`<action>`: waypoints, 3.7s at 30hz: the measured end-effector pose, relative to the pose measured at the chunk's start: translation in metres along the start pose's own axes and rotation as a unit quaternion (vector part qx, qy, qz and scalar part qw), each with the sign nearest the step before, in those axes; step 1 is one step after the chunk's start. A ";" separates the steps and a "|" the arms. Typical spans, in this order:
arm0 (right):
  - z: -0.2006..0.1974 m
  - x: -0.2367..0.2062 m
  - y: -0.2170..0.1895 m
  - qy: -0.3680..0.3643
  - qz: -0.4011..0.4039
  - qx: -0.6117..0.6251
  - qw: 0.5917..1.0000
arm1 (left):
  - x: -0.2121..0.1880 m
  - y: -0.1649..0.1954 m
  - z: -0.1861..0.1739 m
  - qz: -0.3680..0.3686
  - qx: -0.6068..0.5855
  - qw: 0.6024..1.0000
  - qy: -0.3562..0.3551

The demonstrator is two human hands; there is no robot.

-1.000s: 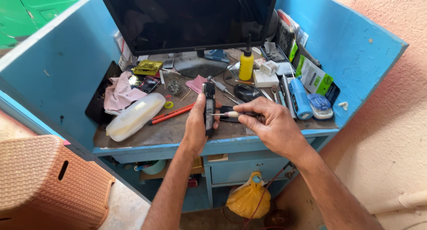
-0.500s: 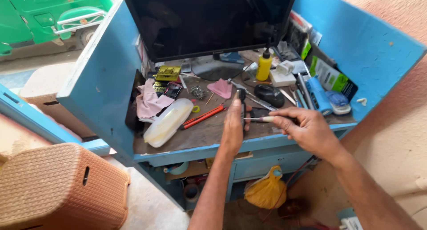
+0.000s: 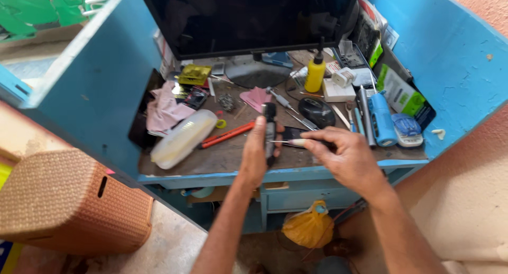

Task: The person sits at a cluttered repair workbench and uses a screwdriver to work on a mobile phone, prying at its back cover and battery compartment. They reposition the phone repeatedly, manipulate internal components with the screwdriver, and finally hold up the opened phone with its screen lit.

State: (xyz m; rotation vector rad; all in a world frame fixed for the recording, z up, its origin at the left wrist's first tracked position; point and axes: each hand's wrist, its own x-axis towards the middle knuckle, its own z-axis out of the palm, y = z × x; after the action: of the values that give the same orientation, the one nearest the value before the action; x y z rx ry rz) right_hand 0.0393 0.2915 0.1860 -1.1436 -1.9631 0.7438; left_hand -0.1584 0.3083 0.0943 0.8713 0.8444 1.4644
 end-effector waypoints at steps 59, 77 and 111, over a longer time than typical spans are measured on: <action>-0.030 0.008 0.006 0.000 0.025 0.096 0.995 | 0.011 0.019 0.031 -0.016 0.058 0.998 0.007; -0.029 0.007 0.020 0.094 0.128 0.213 0.964 | 0.023 0.024 0.030 0.108 0.251 0.962 0.023; -0.017 -0.032 0.011 0.224 0.099 0.155 0.957 | 0.046 0.029 0.026 -0.054 -0.144 0.988 -0.019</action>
State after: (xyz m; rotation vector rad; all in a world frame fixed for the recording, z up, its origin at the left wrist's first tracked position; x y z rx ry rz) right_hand 0.0692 0.2698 0.1776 -1.1993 -1.3190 0.7829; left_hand -0.1504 0.3530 0.1339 0.6251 0.6227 1.4279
